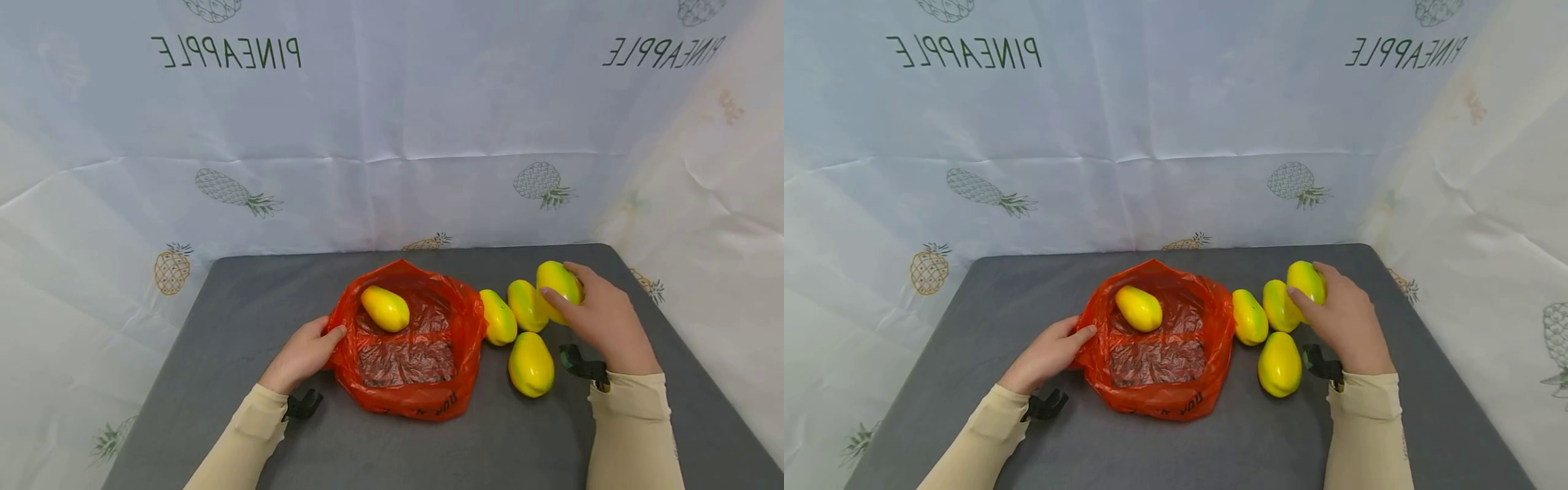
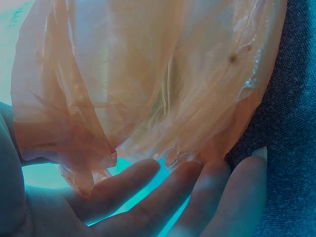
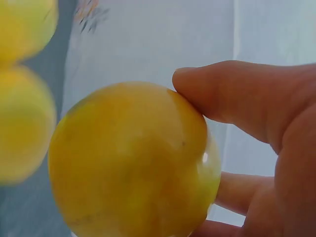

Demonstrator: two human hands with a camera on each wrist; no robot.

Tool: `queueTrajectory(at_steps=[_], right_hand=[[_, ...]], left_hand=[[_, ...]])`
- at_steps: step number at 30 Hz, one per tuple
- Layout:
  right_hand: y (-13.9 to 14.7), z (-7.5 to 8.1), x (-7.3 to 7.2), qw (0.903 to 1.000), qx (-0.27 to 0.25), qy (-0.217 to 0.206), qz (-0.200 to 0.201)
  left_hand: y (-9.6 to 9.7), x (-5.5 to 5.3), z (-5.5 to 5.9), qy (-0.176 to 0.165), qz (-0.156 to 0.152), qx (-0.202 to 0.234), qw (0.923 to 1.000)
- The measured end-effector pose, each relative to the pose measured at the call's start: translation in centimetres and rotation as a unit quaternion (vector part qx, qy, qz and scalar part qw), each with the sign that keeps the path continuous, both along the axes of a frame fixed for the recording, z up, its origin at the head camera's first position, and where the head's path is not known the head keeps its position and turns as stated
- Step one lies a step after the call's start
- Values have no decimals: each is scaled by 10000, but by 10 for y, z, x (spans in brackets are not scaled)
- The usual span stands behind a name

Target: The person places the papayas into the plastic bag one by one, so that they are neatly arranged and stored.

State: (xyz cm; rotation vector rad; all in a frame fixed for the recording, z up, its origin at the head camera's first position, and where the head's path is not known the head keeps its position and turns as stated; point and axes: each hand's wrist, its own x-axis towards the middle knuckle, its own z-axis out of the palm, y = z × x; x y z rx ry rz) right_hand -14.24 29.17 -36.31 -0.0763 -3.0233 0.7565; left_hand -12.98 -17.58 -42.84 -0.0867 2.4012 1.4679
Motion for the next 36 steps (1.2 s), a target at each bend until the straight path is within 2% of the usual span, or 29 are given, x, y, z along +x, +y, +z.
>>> queueTrajectory(at_steps=[8, 15, 24, 30, 36], right_hand=[[-62, 15, -8, 9987, -223, 202, 411], [-112, 18, -14, 9948, -371, 369, 878], [-154, 12, -17, 9881, -459, 396, 1415], [-168, 3, -18, 9834, -363, 365, 1739], [-180, -9, -24, 9816, -348, 177, 1870]], left_hand=[[-1, 0, -3, 49, 10, 55, 10000], [-1, 1, -3, 104, 19, 22, 9999], [-2, 0, -3, 95, 27, -25, 9999], [0, -2, -4, 137, 48, -83, 9999], [1, 0, -3, 136, 35, -100, 9999]])
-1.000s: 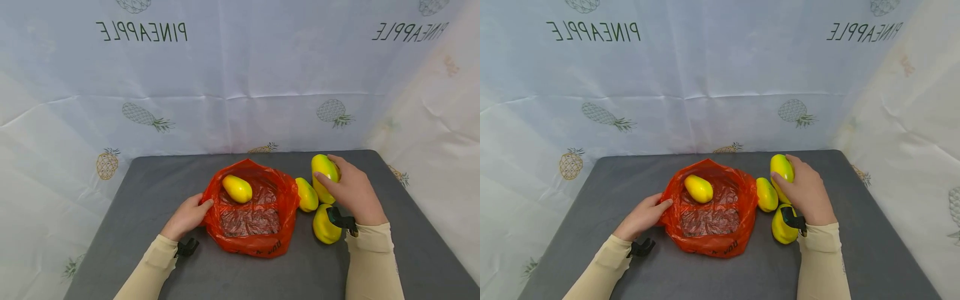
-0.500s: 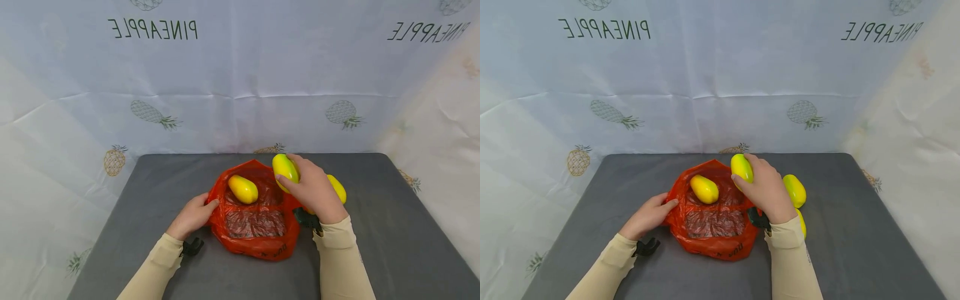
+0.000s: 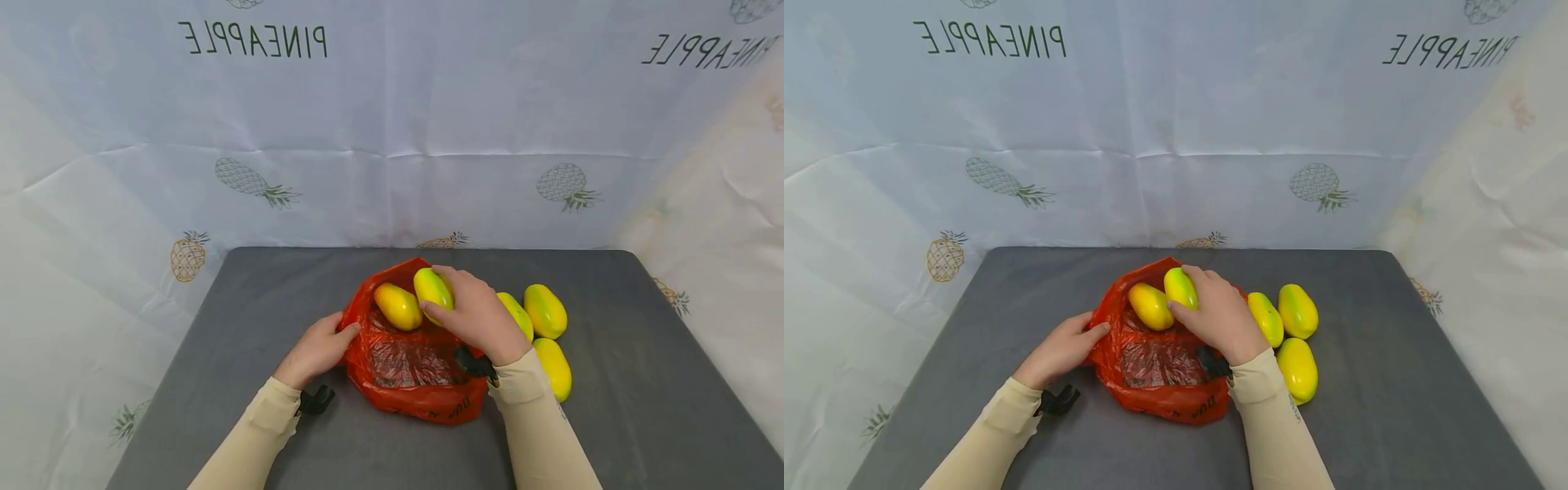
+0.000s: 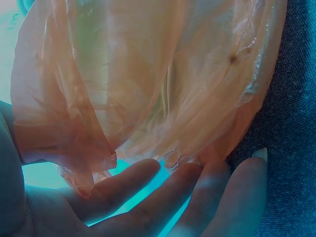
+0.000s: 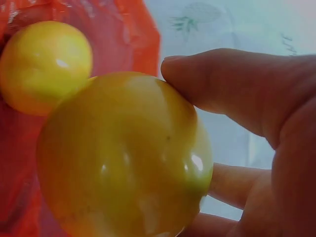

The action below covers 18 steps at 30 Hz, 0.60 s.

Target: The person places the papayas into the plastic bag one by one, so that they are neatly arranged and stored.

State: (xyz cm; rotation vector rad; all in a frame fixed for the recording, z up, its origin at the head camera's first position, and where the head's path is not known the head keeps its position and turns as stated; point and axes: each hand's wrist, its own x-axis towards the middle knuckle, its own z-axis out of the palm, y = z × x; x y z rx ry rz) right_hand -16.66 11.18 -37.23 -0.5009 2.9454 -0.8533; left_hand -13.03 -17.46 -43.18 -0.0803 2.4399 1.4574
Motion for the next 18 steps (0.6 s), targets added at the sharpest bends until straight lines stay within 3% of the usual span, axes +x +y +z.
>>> queueTrajectory(at_steps=[18], right_hand=[[-3, -25, -18, 9995, 211, -225, 17]], left_hand=[[-1, 0, 2, -15, -57, -66, 10000]])
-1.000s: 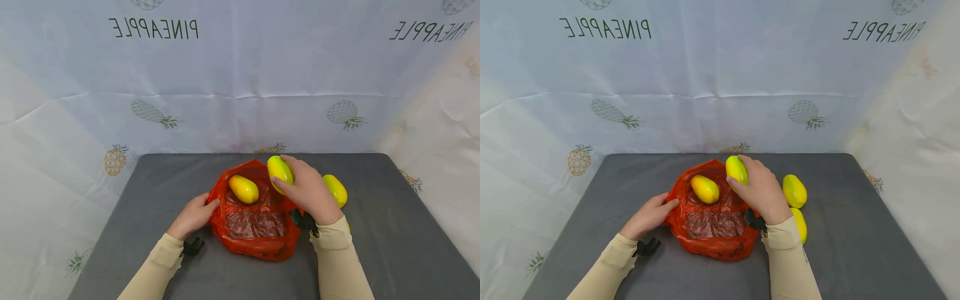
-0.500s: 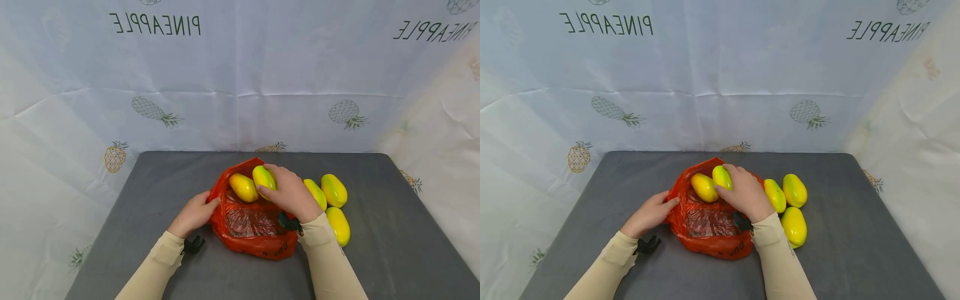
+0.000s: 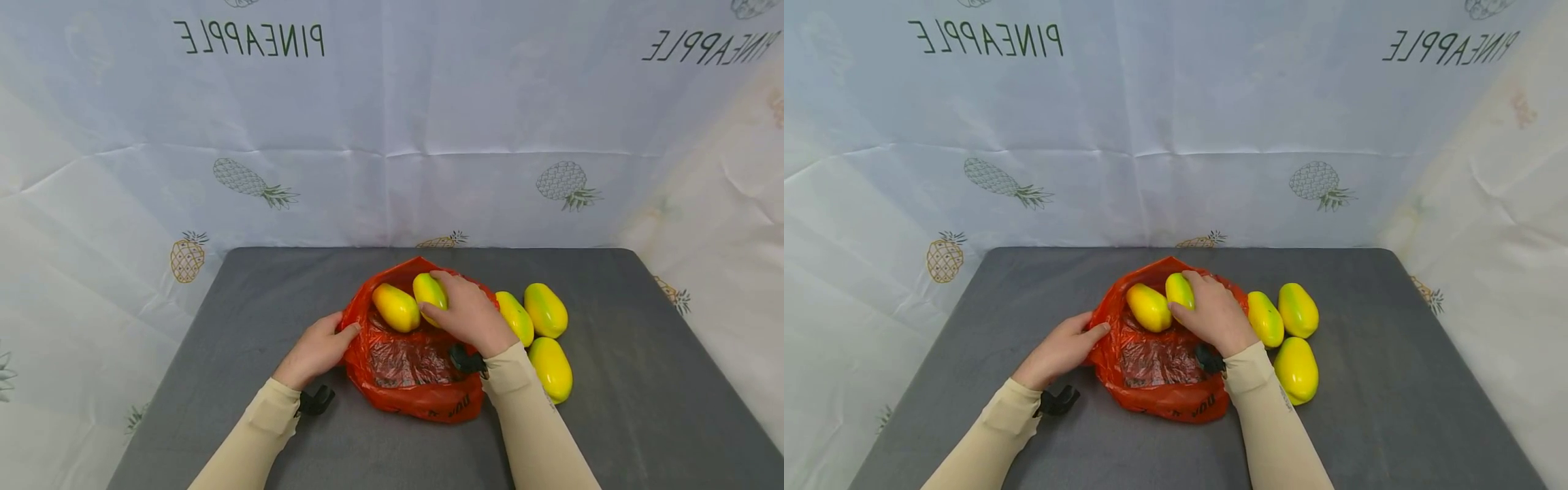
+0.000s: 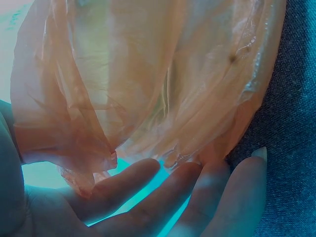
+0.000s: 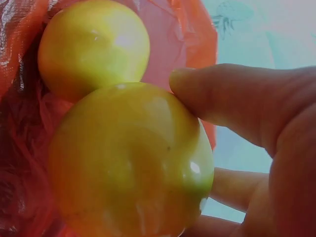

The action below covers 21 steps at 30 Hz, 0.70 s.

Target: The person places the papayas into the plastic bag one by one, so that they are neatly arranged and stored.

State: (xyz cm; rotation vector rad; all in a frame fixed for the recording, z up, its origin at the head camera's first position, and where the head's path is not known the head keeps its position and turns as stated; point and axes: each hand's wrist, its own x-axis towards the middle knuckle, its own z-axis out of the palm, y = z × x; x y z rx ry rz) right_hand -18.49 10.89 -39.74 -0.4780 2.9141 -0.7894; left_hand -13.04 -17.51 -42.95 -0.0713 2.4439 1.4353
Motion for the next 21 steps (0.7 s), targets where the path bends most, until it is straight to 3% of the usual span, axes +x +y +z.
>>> queueTrajectory(at_steps=[21], right_hand=[[-11, -23, -11, 9991, -152, -255, -317]], left_hand=[[2, 0, -2, 127, -6, -258, 9996]])
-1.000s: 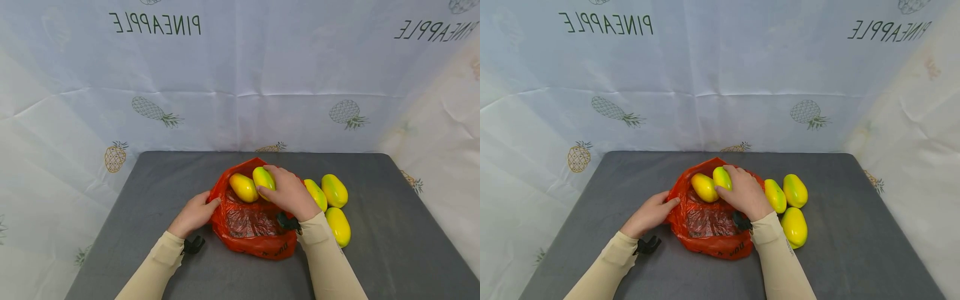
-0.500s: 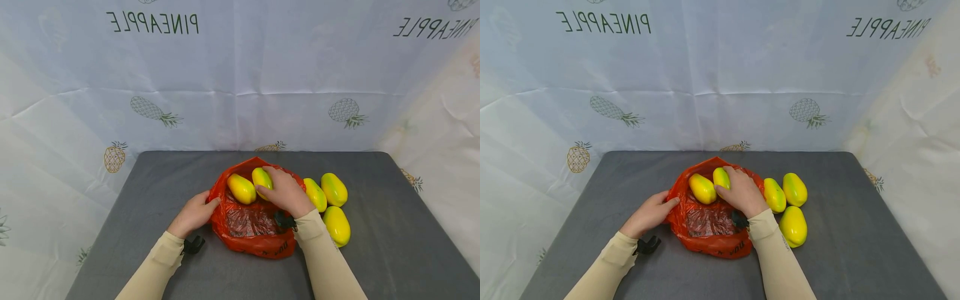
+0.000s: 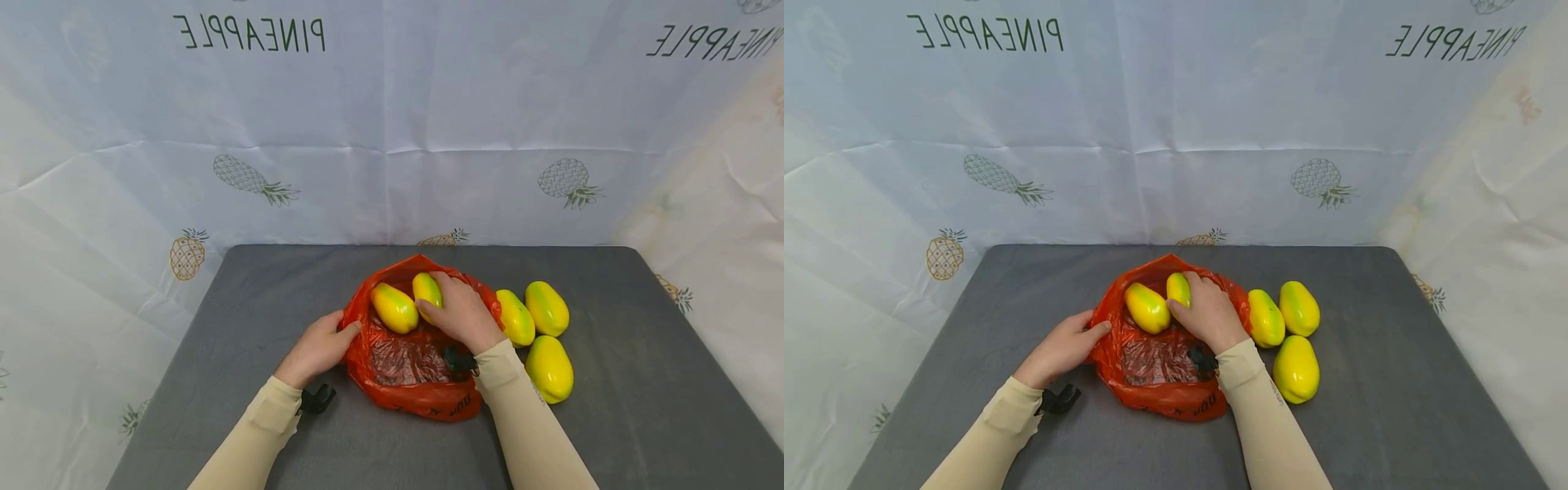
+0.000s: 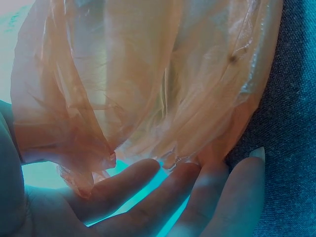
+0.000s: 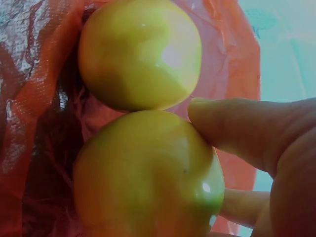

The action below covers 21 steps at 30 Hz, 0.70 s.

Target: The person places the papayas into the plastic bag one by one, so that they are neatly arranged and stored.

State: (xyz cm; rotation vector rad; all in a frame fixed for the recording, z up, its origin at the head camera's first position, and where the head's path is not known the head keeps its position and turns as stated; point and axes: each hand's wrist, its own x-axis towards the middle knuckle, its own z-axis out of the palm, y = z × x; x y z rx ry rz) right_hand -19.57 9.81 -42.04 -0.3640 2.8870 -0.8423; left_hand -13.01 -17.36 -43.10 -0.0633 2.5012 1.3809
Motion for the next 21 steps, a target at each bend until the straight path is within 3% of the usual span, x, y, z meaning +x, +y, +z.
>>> queueTrajectory(at_steps=[21], right_hand=[[-1, -10, -7, 10000, -60, -46, 7]], left_hand=[[-1, -3, -1, -9, -71, -24, 10000]])
